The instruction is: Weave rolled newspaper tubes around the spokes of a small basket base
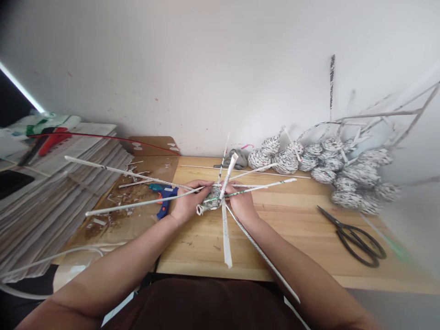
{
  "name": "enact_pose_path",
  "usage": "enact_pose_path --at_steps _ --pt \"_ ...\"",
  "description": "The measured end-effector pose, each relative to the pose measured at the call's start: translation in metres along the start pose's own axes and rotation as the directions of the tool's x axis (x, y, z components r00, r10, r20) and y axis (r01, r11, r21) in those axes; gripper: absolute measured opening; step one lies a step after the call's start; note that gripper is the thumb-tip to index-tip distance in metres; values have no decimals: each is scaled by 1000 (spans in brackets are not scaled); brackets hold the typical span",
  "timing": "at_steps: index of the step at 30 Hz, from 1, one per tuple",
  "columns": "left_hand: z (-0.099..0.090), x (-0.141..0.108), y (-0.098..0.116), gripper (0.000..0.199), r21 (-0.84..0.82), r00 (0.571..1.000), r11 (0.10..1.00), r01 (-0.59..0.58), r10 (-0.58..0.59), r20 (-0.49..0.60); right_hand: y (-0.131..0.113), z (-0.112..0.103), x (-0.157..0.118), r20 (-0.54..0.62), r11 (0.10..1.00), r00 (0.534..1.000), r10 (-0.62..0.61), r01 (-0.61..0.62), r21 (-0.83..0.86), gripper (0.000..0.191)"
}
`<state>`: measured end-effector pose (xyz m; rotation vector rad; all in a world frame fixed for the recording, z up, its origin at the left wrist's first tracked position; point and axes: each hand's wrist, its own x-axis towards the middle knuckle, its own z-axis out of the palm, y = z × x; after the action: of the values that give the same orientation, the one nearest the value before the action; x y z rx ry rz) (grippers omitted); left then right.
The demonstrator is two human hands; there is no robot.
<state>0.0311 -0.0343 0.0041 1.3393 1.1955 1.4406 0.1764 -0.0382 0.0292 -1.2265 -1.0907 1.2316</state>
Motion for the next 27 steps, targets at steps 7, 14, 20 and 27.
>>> enact_pose_path --at_steps 7,14,20,27 --pt "-2 4 -8 34 -119 982 978 170 -158 99 10 1 1 -26 993 1000 8 -5 115 21" --pt "-6 7 -4 38 -330 900 852 406 -310 307 23 -1 7 -31 996 999 -32 34 85 22" --pt "-8 9 3 40 -352 863 803 482 -366 348 19 -2 6 5 993 994 -113 113 -25 25" --pt "-5 9 1 42 -360 893 819 447 -388 226 25 -3 4 78 915 927 -368 376 -145 18"
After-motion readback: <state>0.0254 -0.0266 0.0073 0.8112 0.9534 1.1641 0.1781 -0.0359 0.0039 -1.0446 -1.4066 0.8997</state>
